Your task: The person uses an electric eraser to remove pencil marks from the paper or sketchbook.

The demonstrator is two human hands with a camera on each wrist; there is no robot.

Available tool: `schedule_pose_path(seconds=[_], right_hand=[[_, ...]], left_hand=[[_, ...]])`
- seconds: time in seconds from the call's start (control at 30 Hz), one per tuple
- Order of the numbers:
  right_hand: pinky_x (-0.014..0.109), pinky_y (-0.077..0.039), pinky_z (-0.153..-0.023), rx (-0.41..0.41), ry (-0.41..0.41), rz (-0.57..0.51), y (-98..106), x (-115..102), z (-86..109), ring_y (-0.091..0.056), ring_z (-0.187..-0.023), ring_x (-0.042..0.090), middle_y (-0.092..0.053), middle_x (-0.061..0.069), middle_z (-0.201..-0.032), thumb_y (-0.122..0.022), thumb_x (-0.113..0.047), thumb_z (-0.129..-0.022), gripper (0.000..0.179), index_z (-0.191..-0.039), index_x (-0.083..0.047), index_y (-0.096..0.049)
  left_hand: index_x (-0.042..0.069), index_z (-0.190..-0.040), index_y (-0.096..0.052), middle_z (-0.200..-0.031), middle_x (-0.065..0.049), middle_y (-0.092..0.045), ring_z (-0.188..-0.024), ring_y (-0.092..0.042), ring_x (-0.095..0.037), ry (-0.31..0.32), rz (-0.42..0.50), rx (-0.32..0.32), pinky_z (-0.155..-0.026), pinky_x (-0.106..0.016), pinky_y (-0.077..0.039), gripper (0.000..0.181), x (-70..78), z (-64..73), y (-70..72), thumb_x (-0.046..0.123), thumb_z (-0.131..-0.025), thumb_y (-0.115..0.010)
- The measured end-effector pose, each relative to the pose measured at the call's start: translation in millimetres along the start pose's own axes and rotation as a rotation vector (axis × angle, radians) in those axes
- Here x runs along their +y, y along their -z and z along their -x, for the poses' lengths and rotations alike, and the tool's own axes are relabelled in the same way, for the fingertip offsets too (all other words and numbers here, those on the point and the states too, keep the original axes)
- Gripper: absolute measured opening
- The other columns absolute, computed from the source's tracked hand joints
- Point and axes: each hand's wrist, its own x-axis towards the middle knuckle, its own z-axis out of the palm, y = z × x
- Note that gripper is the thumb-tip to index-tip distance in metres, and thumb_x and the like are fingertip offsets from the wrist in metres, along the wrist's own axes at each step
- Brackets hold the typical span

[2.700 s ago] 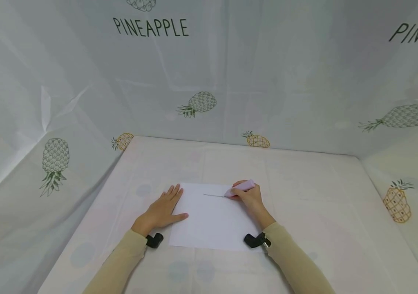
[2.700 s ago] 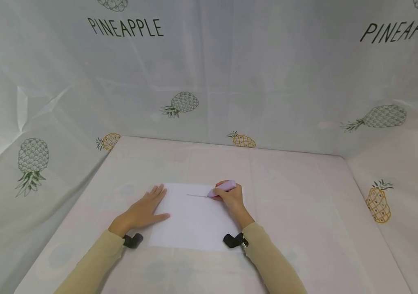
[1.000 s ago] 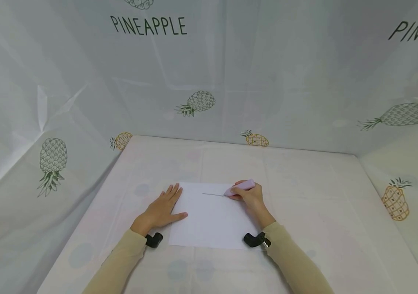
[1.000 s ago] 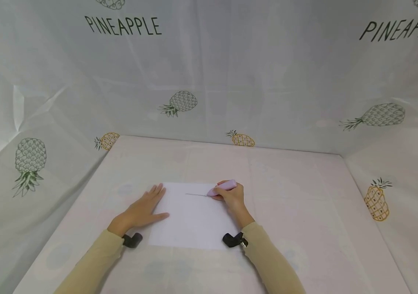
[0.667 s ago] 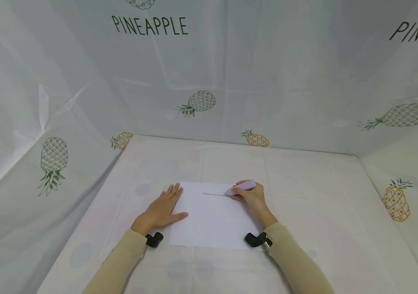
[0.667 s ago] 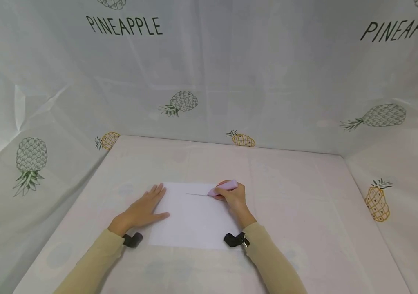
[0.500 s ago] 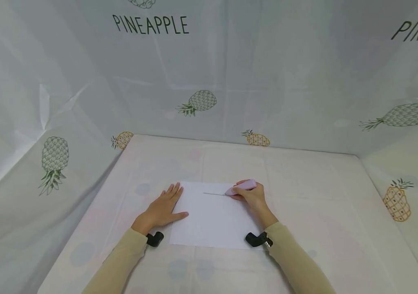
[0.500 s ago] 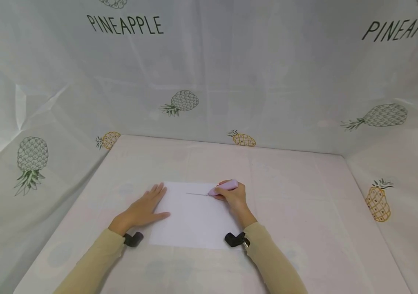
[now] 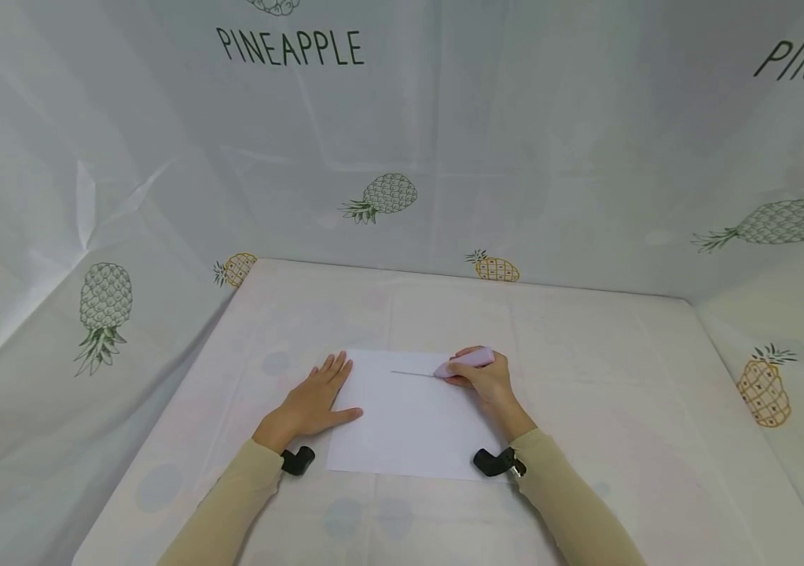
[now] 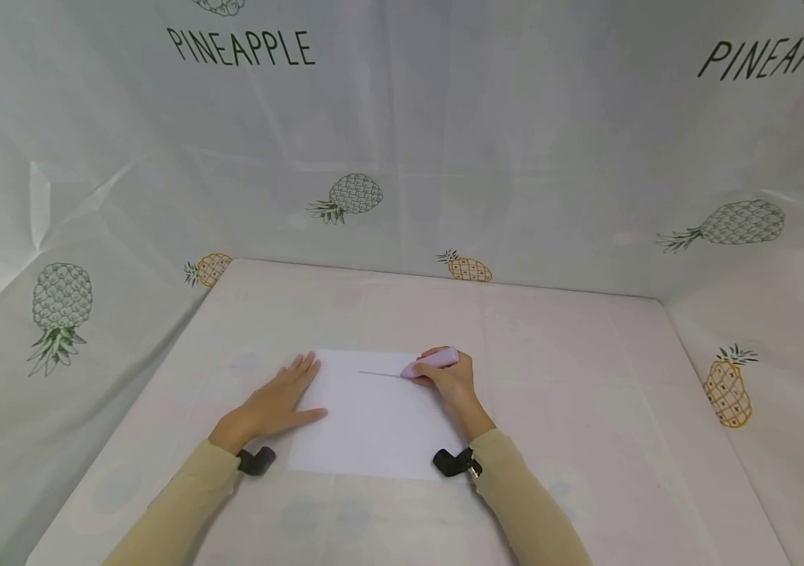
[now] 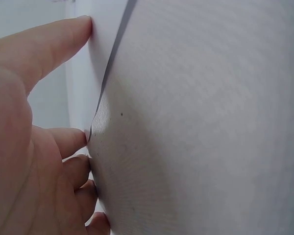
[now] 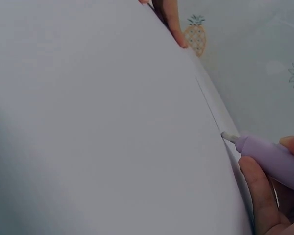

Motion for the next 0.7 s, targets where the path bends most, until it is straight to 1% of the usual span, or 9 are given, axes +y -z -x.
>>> schedule_pose_path(seconds=[0.17,0.4,0.57,0.7], right_hand=[[0.042,-0.061,-0.068,0.018,0.008,0.001,0.2,-0.1,-0.4,-0.072,-0.079,0.027,-0.068,0.016,-0.088,-0.073,0.021,-0.075,0.031,-0.102,0.018,-0.06],[0.043,-0.061,-0.067,-0.009,0.007,0.009,0.5,-0.9,0.2,-0.072,-0.079,0.027,-0.069,0.016,-0.085,-0.072,0.023,-0.074,0.031,-0.102,0.019,-0.059],[0.042,-0.061,-0.067,-0.003,0.028,-0.002,1.1,-0.8,-1.2,-0.072,-0.078,0.027,-0.069,0.015,-0.085,-0.071,0.023,-0.075,0.03,-0.102,0.019,-0.059],[0.043,-0.06,-0.068,-0.005,0.017,0.0,1.3,-1.1,-1.8,-0.072,-0.08,0.028,-0.068,0.016,-0.086,-0.07,0.024,-0.075,0.03,-0.103,0.019,-0.059]], left_hand=[[-0.004,-0.157,-0.019,-0.164,-0.02,-0.009,-0.15,-0.009,-0.039,0.0,-0.003,0.0,-0.119,-0.054,-0.016,0.095,-1.2,-0.8,-1.5,0.055,-0.095,-0.06],[-0.002,-0.157,-0.018,-0.165,-0.019,-0.008,-0.151,-0.007,-0.037,0.009,-0.001,-0.008,-0.12,-0.053,-0.014,0.096,-2.7,-1.0,-2.7,0.057,-0.094,-0.059],[-0.002,-0.157,-0.018,-0.165,-0.018,-0.008,-0.151,-0.006,-0.037,0.006,-0.005,-0.003,-0.119,-0.053,-0.015,0.097,-5.0,-2.1,-4.8,0.06,-0.094,-0.057],[-0.001,-0.158,-0.018,-0.165,-0.018,-0.008,-0.151,-0.006,-0.036,0.006,-0.013,-0.004,-0.12,-0.053,-0.014,0.097,-5.3,-3.0,-5.4,0.061,-0.094,-0.056]])
